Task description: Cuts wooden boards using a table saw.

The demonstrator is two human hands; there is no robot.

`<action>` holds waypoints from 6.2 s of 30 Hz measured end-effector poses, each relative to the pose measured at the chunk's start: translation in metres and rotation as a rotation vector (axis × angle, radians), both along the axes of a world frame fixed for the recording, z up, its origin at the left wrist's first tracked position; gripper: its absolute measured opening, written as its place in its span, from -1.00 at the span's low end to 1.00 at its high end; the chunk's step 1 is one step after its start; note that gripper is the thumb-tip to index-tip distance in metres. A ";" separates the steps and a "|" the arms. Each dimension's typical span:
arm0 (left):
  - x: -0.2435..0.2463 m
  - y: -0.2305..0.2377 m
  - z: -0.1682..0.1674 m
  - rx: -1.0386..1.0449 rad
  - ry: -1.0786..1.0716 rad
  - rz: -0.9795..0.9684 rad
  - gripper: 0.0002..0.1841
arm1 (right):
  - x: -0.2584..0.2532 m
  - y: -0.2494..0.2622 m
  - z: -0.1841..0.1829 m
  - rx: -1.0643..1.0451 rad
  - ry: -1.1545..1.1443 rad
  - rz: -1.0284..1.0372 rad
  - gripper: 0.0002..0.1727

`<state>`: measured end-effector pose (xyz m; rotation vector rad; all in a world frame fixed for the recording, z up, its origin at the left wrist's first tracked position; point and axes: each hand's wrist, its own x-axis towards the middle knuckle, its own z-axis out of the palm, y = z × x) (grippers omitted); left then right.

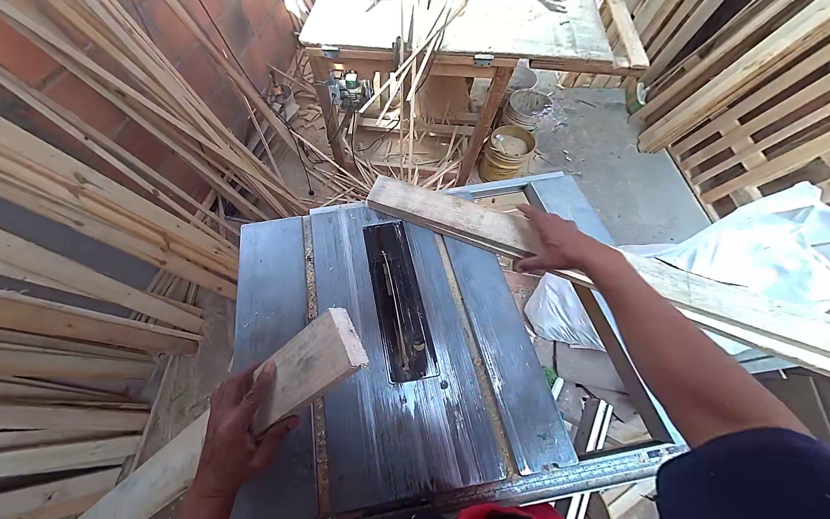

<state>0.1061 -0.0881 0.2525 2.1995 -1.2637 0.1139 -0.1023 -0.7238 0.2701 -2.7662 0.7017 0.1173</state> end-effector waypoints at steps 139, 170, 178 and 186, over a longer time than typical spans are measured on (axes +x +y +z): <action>-0.019 -0.067 -0.011 0.295 -0.097 -0.434 -0.18 | -0.094 0.213 -0.035 0.017 -0.204 0.554 -0.02; 0.031 -0.099 -0.012 0.289 -0.124 -0.457 -0.19 | -0.049 0.182 -0.037 0.028 -0.203 0.568 -0.11; 0.040 -0.106 -0.013 0.291 -0.127 -0.444 -0.18 | -0.037 0.172 -0.035 0.033 -0.191 0.571 -0.10; 0.057 -0.120 -0.014 0.286 -0.121 -0.445 -0.17 | -0.018 0.157 -0.035 0.033 -0.208 0.587 -0.08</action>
